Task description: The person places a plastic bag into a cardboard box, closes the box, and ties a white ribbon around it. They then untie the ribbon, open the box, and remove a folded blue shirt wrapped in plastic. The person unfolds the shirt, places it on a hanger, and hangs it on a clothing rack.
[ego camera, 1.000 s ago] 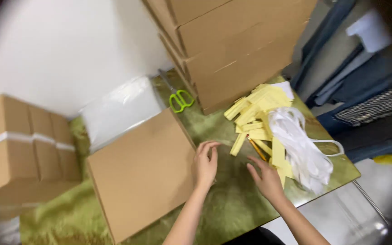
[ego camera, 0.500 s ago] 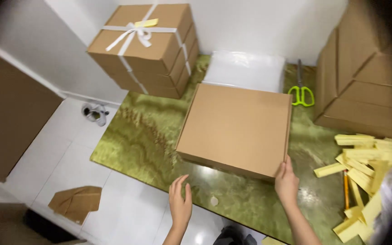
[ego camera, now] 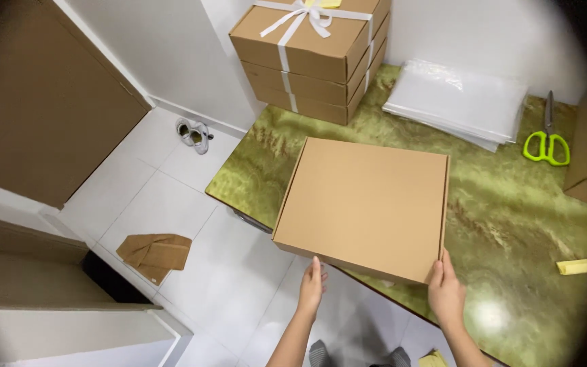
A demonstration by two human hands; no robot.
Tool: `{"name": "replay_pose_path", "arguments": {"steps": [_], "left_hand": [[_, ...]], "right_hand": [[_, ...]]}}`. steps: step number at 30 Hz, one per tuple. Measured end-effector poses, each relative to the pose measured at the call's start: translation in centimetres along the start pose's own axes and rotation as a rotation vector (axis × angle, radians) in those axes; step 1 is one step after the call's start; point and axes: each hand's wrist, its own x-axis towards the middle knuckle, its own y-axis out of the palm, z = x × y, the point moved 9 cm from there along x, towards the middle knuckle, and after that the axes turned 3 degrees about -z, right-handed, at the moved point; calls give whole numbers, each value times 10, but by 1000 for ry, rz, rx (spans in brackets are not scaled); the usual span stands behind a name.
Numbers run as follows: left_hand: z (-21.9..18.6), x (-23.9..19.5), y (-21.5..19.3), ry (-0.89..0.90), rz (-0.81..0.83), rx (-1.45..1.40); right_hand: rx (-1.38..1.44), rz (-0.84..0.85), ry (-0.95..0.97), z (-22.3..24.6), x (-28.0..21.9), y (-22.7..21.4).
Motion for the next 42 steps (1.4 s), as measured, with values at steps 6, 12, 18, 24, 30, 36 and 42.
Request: {"name": "replay_pose_path", "arguments": {"steps": [6, 12, 18, 24, 30, 36, 42], "left_hand": [[-21, -9, -36, -156, 63, -446], [-40, -33, -63, -275, 143, -547], [-16, -29, -78, -281, 211, -470], [-15, -49, -99, -173, 440, -367], [-75, -79, -115, -40, 489, -189], [-173, -73, -102, 190, 535, -174], [-336, -74, -79, 416, 284, -45]], "right_hand": [[39, 139, 39, 47, 8, 44], [292, 175, 249, 76, -5, 30], [498, 222, 440, 118, -43, 14], [528, 209, 454, 62, -31, 36], [575, 192, 498, 27, -46, 36], [690, 122, 304, 34, -24, 49], [112, 87, 129, 43, 45, 57]]}}
